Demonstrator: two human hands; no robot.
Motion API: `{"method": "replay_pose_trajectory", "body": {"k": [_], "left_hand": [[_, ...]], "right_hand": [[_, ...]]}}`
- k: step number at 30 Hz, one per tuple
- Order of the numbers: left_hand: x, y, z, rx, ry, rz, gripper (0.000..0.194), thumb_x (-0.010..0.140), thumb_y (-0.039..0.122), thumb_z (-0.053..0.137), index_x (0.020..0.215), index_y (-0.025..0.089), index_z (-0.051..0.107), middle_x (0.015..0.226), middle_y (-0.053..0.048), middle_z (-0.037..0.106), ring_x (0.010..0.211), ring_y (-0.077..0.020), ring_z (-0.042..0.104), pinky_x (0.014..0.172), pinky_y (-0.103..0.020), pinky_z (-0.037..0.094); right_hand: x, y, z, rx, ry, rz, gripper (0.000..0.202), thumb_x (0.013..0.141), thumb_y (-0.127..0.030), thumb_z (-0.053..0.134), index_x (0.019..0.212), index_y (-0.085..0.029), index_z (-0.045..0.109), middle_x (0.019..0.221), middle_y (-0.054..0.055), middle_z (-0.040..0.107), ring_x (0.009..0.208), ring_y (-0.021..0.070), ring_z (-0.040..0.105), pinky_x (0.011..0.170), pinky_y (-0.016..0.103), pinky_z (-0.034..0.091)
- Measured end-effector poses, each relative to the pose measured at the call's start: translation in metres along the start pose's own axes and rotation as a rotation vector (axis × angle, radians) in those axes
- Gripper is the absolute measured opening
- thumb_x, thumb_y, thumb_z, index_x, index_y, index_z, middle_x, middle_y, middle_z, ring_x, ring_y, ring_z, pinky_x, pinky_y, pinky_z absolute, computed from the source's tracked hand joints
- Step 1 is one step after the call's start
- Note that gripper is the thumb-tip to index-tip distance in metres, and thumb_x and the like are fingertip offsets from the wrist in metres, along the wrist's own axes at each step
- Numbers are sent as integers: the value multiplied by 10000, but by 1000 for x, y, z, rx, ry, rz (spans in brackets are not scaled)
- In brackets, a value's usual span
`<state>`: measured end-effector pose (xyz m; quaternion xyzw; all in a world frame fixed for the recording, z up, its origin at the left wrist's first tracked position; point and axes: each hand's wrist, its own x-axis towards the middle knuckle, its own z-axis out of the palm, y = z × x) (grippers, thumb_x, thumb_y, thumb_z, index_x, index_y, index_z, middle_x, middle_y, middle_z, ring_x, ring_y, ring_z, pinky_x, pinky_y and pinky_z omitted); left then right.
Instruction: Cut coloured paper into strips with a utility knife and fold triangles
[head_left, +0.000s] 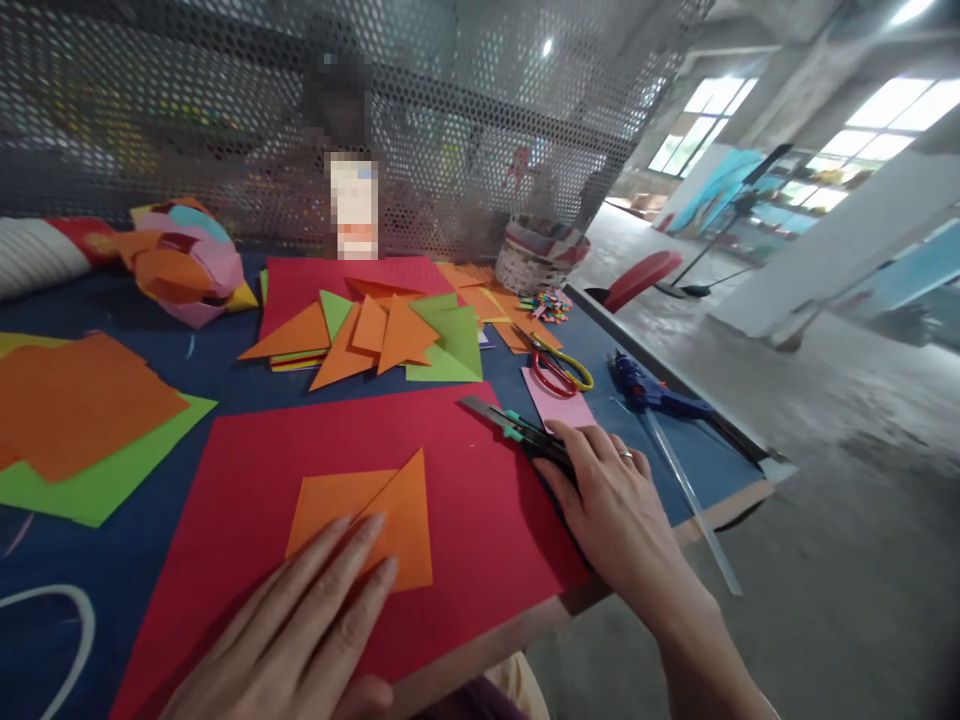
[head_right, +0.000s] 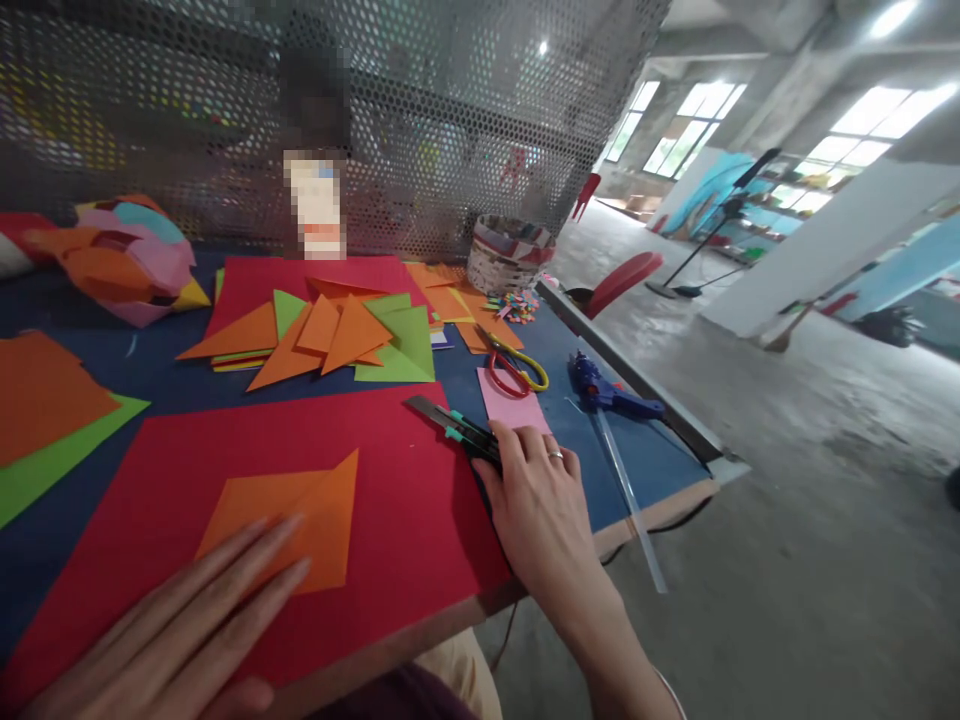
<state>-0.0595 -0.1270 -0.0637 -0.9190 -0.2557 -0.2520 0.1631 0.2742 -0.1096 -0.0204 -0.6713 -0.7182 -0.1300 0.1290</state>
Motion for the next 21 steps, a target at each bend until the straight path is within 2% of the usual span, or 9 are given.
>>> {"method": "replay_pose_trajectory", "body": {"k": [4, 6, 8, 11, 15, 18, 21], "left_hand": [[14, 4, -4, -13, 59, -94, 554, 1045, 269, 480, 1520, -5, 407, 1533, -219, 513, 1555, -291, 301, 1233, -378, 278], [21, 6, -7, -19, 48, -81, 522, 1042, 198, 437, 1516, -17, 400, 1504, -226, 538, 1546, -295, 311, 1179, -386, 324], [25, 7, -10, -10, 24, -78, 489, 1037, 192, 435, 1485, -2, 447, 1474, -209, 570, 1491, -305, 397, 1112, -393, 372], [25, 9, -13, 34, 3, -122, 444, 1059, 274, 420, 1438, 65, 519, 1459, -159, 596, 1345, -272, 550, 1031, -380, 425], [27, 10, -15, 76, -7, -156, 411, 1080, 346, 386, 1368, 135, 589, 1395, -102, 655, 1215, -234, 638, 972, -365, 469], [37, 12, -20, 113, -17, -127, 395, 1086, 304, 361, 1304, 112, 629, 1386, -119, 666, 1135, -238, 692, 931, -388, 505], [48, 13, -28, 176, -23, -38, 462, 1086, 233, 263, 1199, 55, 673, 1298, -167, 708, 991, -253, 754, 812, -411, 570]], "right_hand": [[-11, -4, -7, 94, 24, -87, 371, 1093, -342, 447, 1414, -180, 535, 1153, 136, 645, 1000, 273, 671, 824, 417, 570], [-19, -10, -15, 163, 22, -145, 386, 1093, -323, 452, 1457, -205, 503, 1165, 123, 624, 985, 242, 675, 800, 373, 584], [-25, -16, -21, 206, 1, -194, 380, 1086, -288, 457, 1455, -212, 510, 1153, 118, 619, 959, 234, 677, 780, 368, 595], [-34, -22, -28, 230, -28, -236, 353, 1069, -246, 480, 1412, -204, 553, 1136, 120, 626, 942, 241, 673, 781, 395, 608], [-44, -27, -34, 263, -46, -264, 348, 1041, -198, 519, 1382, -210, 587, 1114, 121, 639, 903, 253, 673, 750, 431, 623], [-54, -28, -39, 278, -66, -289, 377, 1013, -169, 567, 1386, -217, 592, 1104, 114, 644, 891, 258, 677, 739, 441, 630], [-62, -25, -46, 281, -84, -305, 401, 985, -161, 626, 1380, -223, 598, 1091, 102, 646, 886, 261, 678, 748, 459, 634]]}}
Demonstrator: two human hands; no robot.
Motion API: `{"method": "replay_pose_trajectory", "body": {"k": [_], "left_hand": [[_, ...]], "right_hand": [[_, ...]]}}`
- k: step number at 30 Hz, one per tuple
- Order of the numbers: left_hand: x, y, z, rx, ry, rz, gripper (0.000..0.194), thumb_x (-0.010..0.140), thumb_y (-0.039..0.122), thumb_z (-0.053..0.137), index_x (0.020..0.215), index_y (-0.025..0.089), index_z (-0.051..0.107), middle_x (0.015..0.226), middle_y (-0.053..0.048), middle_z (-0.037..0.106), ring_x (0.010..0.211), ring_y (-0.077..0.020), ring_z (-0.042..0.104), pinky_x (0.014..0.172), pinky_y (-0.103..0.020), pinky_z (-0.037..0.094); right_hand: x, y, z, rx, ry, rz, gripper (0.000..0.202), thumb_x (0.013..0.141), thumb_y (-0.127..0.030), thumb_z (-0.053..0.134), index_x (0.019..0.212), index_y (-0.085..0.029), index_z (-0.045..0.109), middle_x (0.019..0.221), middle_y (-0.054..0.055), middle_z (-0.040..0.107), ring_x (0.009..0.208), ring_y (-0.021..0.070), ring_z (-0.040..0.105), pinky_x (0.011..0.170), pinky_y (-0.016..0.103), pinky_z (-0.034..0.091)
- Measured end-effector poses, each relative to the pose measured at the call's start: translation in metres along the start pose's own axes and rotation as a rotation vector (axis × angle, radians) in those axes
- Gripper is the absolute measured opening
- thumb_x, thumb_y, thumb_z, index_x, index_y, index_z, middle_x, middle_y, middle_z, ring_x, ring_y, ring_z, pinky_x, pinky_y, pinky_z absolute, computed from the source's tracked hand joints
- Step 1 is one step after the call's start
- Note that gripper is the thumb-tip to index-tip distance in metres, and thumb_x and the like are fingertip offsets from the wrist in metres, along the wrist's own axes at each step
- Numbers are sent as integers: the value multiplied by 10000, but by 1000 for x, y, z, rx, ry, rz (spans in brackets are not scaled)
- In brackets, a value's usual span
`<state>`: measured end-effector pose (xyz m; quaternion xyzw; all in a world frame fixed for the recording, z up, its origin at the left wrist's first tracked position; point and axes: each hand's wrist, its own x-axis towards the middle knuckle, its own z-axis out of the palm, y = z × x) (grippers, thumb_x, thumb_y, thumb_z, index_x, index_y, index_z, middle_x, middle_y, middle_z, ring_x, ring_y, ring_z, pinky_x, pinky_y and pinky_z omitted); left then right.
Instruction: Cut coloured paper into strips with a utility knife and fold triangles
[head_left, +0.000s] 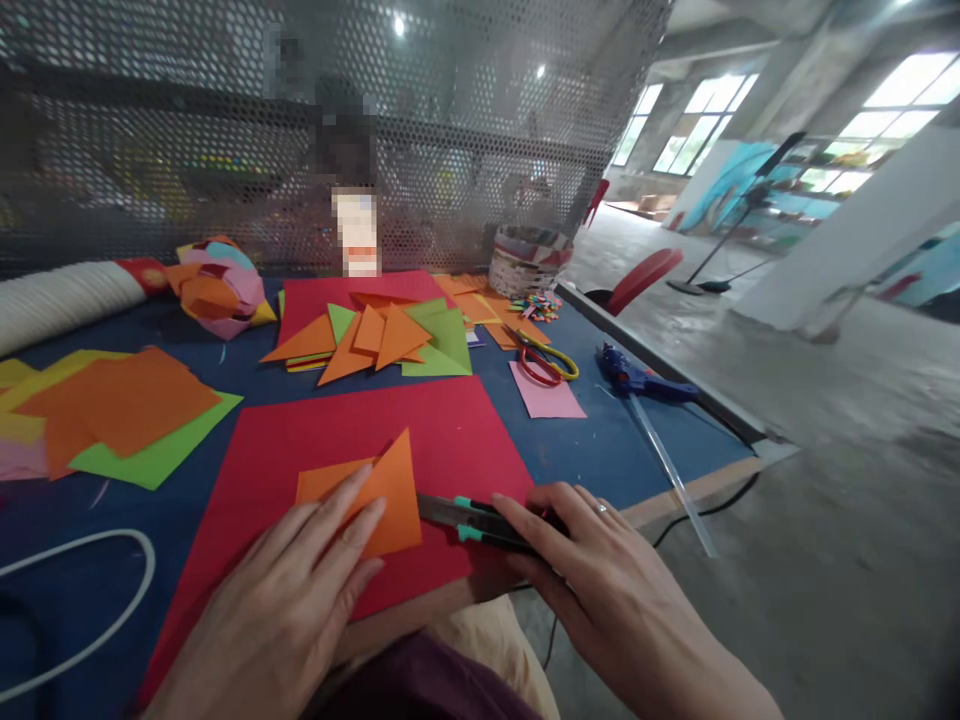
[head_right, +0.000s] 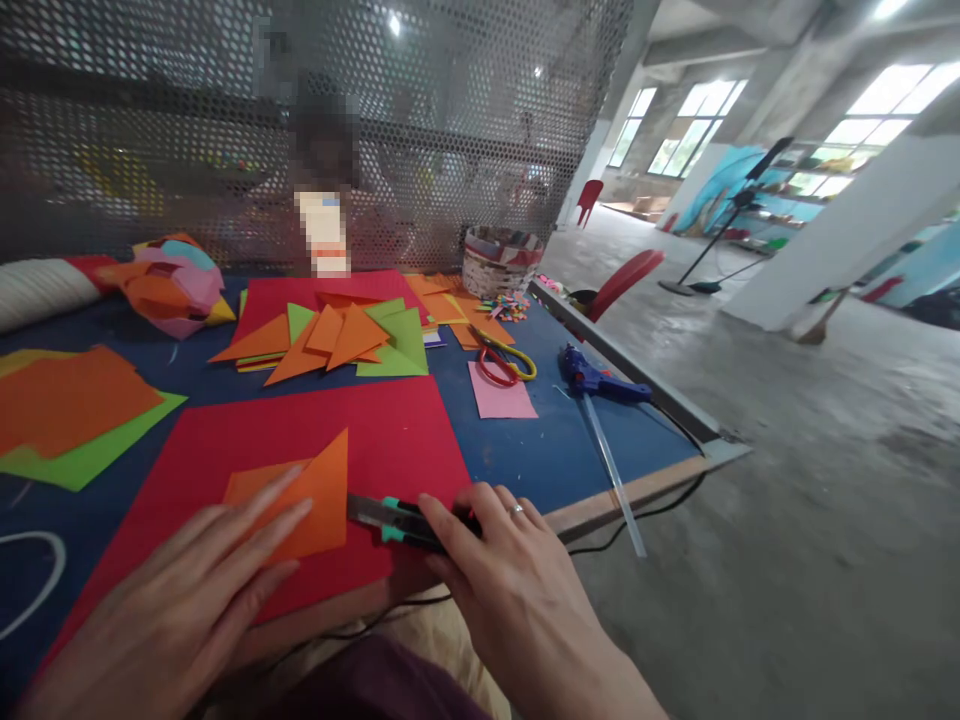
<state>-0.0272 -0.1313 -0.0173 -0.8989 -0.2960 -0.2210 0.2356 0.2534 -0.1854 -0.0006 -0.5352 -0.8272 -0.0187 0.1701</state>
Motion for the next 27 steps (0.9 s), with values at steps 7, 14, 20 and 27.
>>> {"method": "replay_pose_trajectory", "body": {"k": [7, 14, 20, 27], "left_hand": [[-5, -13, 12, -252, -30, -162, 413, 1085, 369, 361, 1242, 184, 695, 1344, -71, 697, 1157, -222, 723, 908, -360, 640], [-3, -23, 17, -407, -170, -214, 415, 1060, 409, 396, 1238, 214, 716, 1382, -65, 677, 1213, -208, 694, 1022, -353, 586], [19, -47, 8, -531, -363, -71, 286, 985, 377, 529, 1084, 207, 736, 1326, -90, 694, 1242, -263, 646, 1126, -471, 488], [28, -65, 22, -677, -634, 85, 488, 1046, 322, 393, 1525, 413, 428, 1639, 26, 406, 1579, -226, 253, 1283, -580, 196]], "right_hand": [[-6, 0, -9, -46, -39, -15, 401, 973, -170, 658, 1369, -217, 621, 1076, 96, 654, 914, 266, 666, 783, 461, 624], [-15, -5, -16, -50, -112, -29, 389, 1004, -186, 623, 1392, -214, 611, 1085, 106, 641, 950, 273, 651, 812, 463, 607], [-22, -16, -17, -31, -96, -50, 295, 1020, -187, 594, 1310, -186, 644, 1041, 110, 632, 927, 279, 648, 798, 462, 594], [-25, -23, -16, -45, -66, -74, 302, 999, -173, 630, 1300, -149, 638, 1050, 122, 640, 915, 273, 665, 773, 439, 604]]}}
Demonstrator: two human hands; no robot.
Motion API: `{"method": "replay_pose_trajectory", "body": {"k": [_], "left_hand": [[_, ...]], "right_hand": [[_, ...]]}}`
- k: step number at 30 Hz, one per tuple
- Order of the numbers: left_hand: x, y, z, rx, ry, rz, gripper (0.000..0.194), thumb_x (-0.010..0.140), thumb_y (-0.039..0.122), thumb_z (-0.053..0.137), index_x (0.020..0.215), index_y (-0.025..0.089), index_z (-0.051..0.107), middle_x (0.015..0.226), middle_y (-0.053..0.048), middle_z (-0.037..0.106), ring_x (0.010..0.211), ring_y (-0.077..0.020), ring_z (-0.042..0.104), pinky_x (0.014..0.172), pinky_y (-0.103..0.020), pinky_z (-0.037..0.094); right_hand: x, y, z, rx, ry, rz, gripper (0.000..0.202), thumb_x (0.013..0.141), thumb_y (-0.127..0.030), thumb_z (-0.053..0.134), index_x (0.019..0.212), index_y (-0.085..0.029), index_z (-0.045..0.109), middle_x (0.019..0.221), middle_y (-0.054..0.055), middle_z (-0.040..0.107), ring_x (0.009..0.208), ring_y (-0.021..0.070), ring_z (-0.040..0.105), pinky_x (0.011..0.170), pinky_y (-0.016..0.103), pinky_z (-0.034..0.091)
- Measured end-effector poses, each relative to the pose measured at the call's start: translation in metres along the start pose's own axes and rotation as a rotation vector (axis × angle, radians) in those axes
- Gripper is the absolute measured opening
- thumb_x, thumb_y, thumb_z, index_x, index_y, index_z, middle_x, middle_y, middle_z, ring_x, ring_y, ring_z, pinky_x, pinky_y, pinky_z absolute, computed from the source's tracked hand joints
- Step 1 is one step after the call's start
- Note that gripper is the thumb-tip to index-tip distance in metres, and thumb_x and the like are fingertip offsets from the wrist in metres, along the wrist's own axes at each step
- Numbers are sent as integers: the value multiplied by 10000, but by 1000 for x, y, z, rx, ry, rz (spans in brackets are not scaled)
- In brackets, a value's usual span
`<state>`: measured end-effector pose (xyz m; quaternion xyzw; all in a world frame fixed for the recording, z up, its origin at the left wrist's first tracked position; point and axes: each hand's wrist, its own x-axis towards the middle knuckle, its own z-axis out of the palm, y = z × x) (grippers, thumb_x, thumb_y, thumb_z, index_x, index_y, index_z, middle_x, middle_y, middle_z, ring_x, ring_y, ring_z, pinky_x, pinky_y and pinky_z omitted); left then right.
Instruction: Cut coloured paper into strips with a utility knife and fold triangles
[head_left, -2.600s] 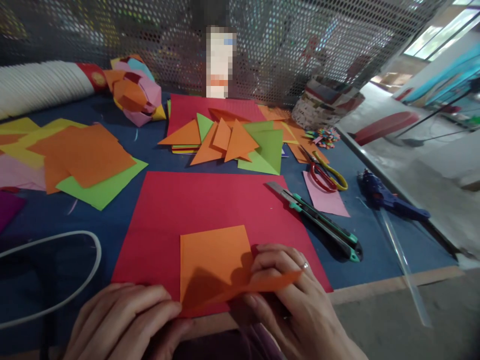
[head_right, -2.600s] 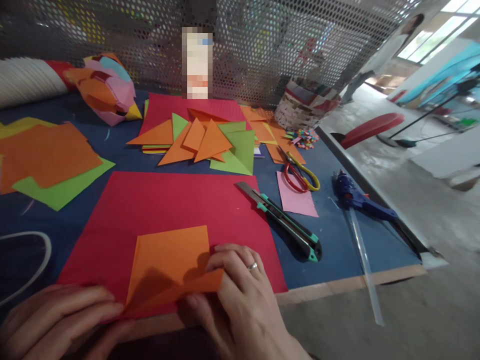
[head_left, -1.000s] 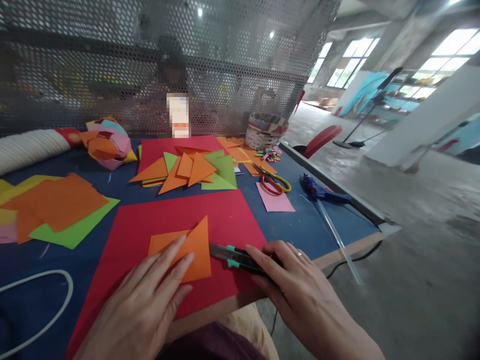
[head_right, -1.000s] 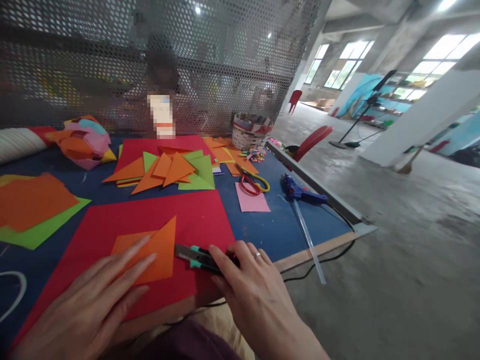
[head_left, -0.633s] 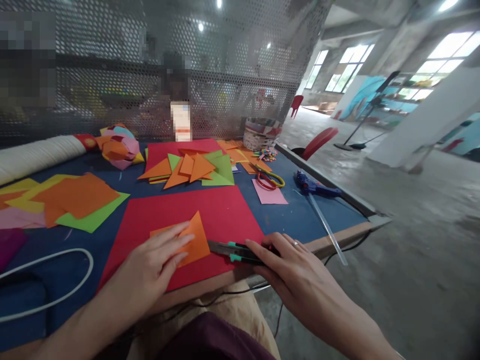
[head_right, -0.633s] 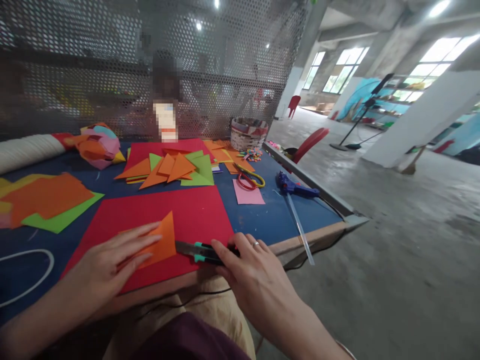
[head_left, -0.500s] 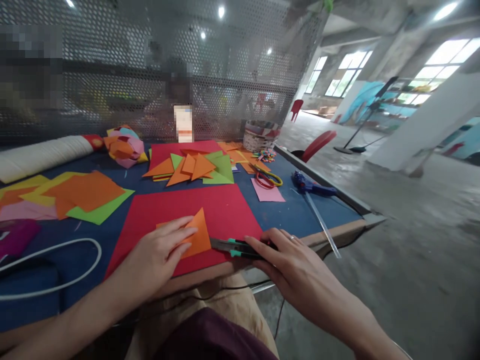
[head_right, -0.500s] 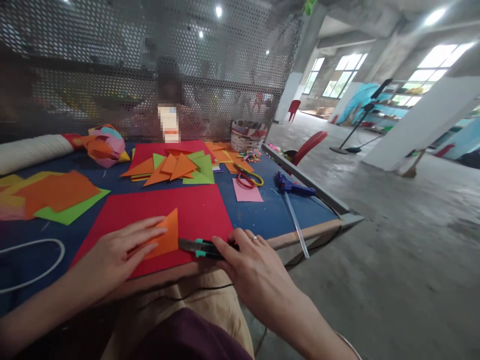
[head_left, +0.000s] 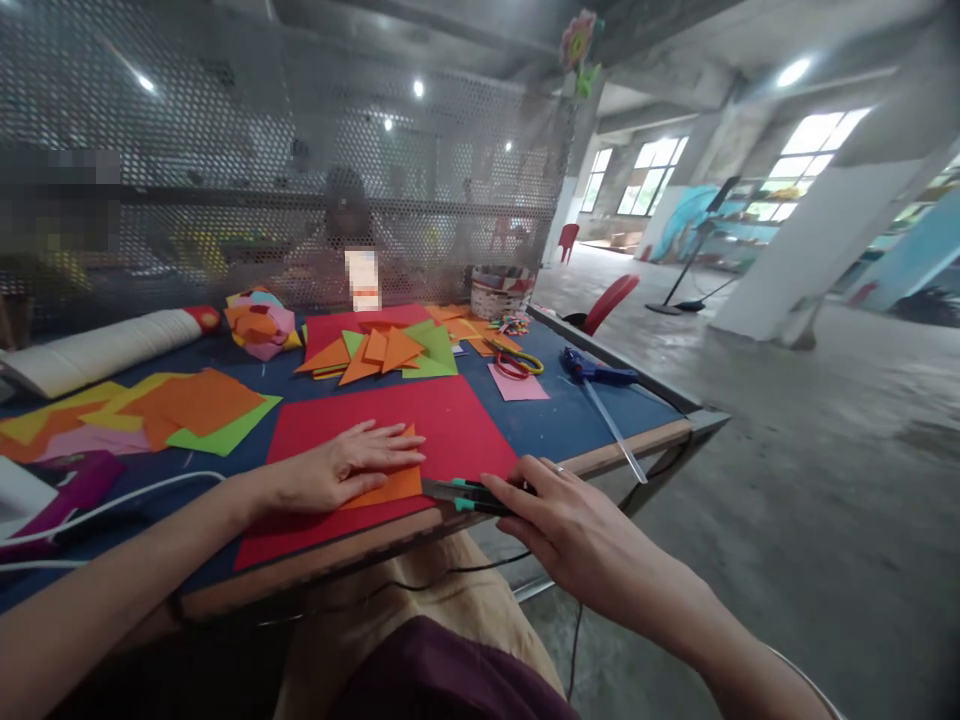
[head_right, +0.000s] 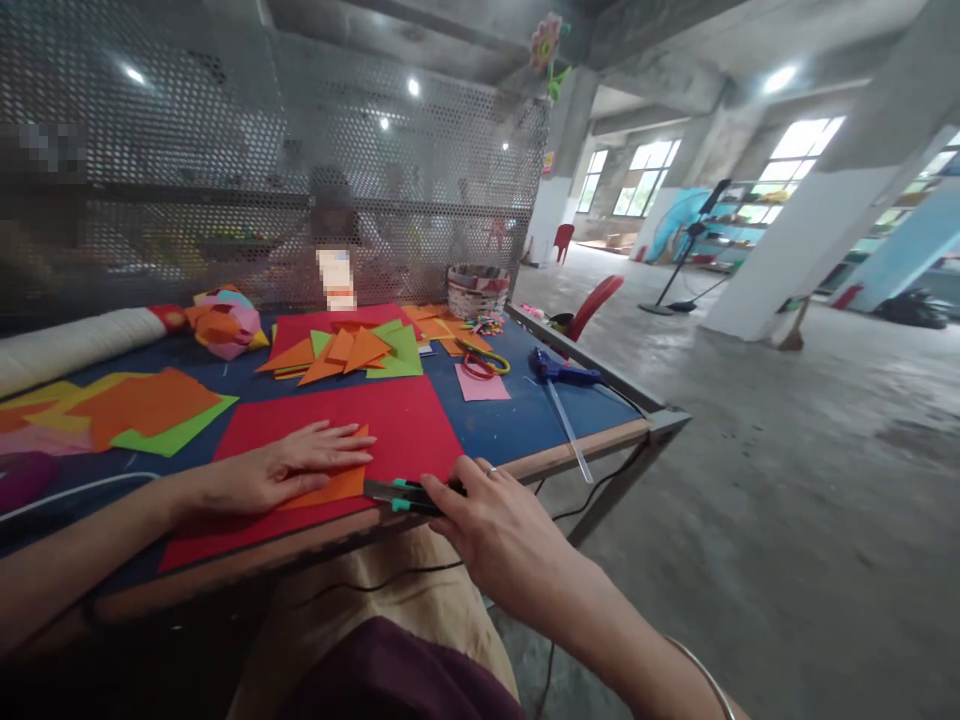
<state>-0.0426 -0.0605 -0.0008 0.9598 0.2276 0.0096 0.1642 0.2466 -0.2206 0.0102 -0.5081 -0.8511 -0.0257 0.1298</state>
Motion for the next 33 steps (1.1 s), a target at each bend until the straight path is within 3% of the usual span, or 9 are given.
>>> {"method": "replay_pose_trajectory", "body": {"k": [3, 8, 33], "left_hand": [[-3, -4, 2, -11, -60, -50, 472, 1081, 415, 304, 1546, 457, 363, 1686, 40, 288, 1604, -261, 140, 1256, -688, 62], [-7, -3, 4, 18, -89, -108, 484, 1079, 548, 219, 1554, 506, 302, 1715, 84, 175, 1615, -257, 74, 1260, -670, 8], [-5, -2, 2, 27, -95, -127, 490, 1080, 519, 225, 1556, 474, 332, 1716, 76, 204, 1615, -238, 98, 1271, -631, 10]], "right_hand": [[-2, 0, 2, 24, -1, -44, 318, 999, -140, 610, 1317, -127, 618, 1084, 122, 651, 982, 259, 671, 851, 422, 605], [-3, 2, 8, 51, 16, -67, 294, 1019, -146, 559, 1308, -128, 610, 1116, 120, 657, 989, 244, 674, 861, 411, 615], [-7, -30, 12, 72, -21, 2, 267, 1029, -135, 506, 1273, -113, 611, 1128, 139, 662, 1021, 290, 695, 837, 470, 644]]}}
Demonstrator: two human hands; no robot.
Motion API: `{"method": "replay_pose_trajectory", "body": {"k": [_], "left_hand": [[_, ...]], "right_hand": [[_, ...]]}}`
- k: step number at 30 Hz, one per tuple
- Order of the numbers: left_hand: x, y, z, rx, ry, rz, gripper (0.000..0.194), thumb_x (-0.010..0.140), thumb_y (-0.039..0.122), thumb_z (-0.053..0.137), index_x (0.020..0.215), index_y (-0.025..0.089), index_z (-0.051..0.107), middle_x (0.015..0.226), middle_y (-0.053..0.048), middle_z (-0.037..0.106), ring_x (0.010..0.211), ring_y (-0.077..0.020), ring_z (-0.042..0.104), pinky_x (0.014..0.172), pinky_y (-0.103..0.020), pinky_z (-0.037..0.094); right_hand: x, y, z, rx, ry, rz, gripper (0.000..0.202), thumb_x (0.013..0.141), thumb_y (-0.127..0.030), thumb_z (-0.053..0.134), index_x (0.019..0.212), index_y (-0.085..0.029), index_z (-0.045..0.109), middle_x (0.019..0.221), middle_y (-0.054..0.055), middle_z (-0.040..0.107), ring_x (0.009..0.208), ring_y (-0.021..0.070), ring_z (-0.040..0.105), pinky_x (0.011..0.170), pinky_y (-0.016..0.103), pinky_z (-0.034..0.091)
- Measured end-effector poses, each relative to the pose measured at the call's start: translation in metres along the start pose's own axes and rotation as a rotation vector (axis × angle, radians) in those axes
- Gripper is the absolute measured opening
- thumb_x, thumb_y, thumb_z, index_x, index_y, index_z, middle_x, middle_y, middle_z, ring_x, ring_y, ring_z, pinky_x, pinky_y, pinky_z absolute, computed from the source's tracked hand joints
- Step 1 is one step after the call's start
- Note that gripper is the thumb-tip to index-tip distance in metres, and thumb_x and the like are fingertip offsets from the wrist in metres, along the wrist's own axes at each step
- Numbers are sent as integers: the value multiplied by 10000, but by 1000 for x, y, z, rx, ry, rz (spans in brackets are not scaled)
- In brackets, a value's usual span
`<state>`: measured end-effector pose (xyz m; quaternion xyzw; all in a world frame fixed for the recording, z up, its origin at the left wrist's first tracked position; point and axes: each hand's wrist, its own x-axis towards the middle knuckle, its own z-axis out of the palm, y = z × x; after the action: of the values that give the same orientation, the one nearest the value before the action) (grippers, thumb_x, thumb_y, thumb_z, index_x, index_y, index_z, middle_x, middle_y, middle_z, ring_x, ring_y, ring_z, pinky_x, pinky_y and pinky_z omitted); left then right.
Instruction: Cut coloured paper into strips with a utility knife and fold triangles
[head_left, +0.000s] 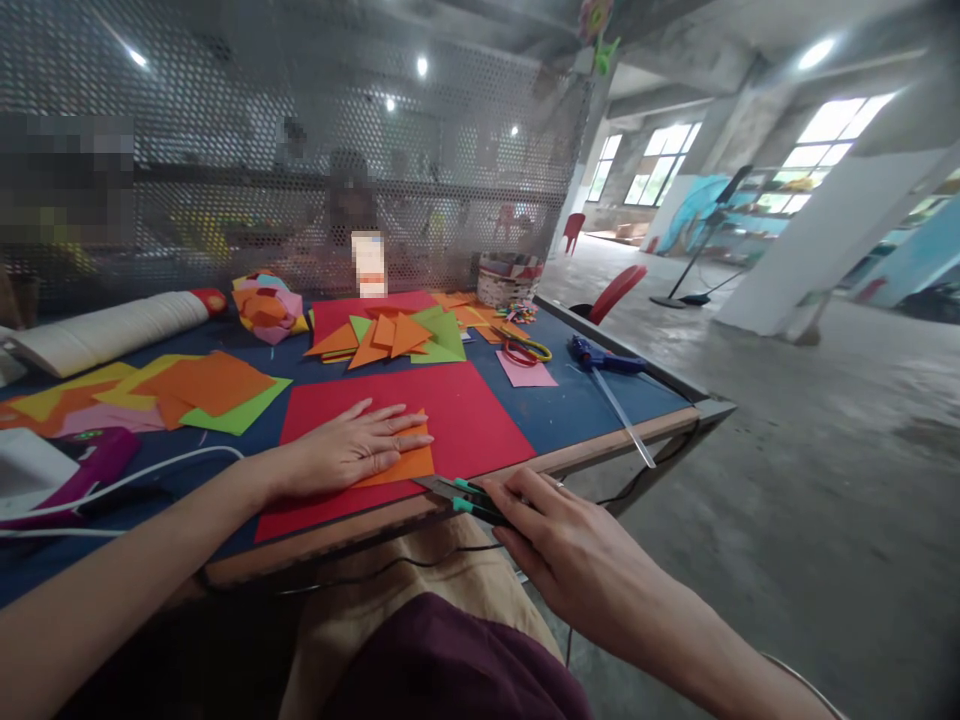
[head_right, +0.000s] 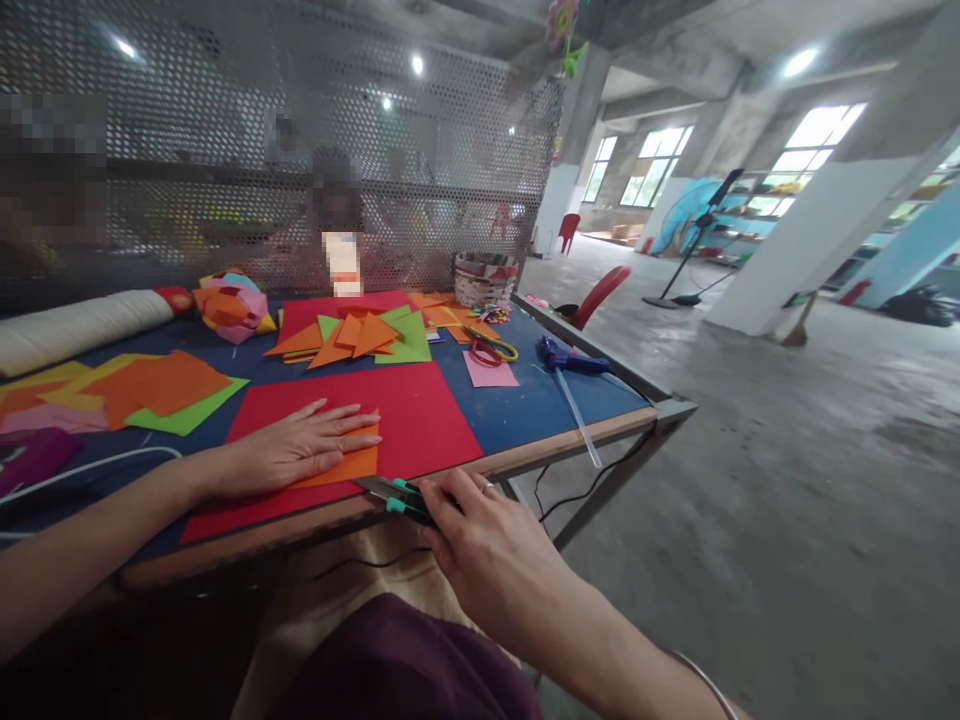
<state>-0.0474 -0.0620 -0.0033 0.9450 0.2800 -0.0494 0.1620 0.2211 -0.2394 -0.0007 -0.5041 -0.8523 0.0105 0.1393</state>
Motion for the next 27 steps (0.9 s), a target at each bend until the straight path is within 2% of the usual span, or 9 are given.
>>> {"method": "replay_pose_trajectory", "body": {"k": [4, 7, 11, 16, 22, 27], "left_hand": [[0, -1, 0, -8, 15, 3, 494, 1081, 530, 216, 1553, 464, 346, 1711, 64, 226, 1612, -243, 120, 1271, -634, 24], [1, -1, 1, -15, 30, 14, 499, 1079, 544, 215, 1548, 458, 363, 1707, 52, 240, 1610, -252, 133, 1274, -630, 46], [-3, 1, 4, -20, 65, 24, 498, 1080, 525, 230, 1548, 439, 378, 1693, 58, 278, 1598, -229, 190, 1290, -558, 130], [-20, 6, 17, -2, 198, -47, 558, 1075, 476, 211, 1549, 281, 431, 1656, -2, 375, 1541, -196, 341, 1281, -444, 256], [-37, 11, 32, 55, 377, -177, 637, 1058, 511, 222, 1522, 151, 468, 1611, -90, 448, 1475, -273, 439, 1241, -518, 346], [-41, 18, 34, 87, 451, -215, 675, 1053, 563, 218, 1466, 132, 535, 1512, -95, 569, 1368, -293, 522, 1175, -528, 431]], "right_hand": [[2, -6, 1, 1, -16, 45, 265, 1026, -143, 505, 1274, -125, 597, 1171, 153, 651, 1030, 286, 696, 835, 465, 645], [2, -10, 0, 3, -11, 23, 251, 1026, -144, 492, 1253, -125, 598, 1158, 154, 656, 1015, 279, 696, 824, 453, 649], [2, -10, 1, 7, 2, 32, 279, 1033, -155, 488, 1295, -127, 581, 1165, 157, 654, 1035, 291, 695, 832, 478, 649], [1, -8, 3, 30, -6, 51, 332, 1030, -151, 494, 1355, -124, 554, 1194, 160, 646, 1080, 315, 691, 844, 516, 649], [1, -8, 2, 20, 2, 34, 335, 1039, -169, 496, 1367, -124, 550, 1228, 166, 647, 1117, 321, 684, 874, 526, 642], [1, -8, 1, -3, 14, 35, 302, 1026, -169, 528, 1323, -133, 571, 1202, 158, 662, 1089, 306, 698, 854, 476, 648]]}}
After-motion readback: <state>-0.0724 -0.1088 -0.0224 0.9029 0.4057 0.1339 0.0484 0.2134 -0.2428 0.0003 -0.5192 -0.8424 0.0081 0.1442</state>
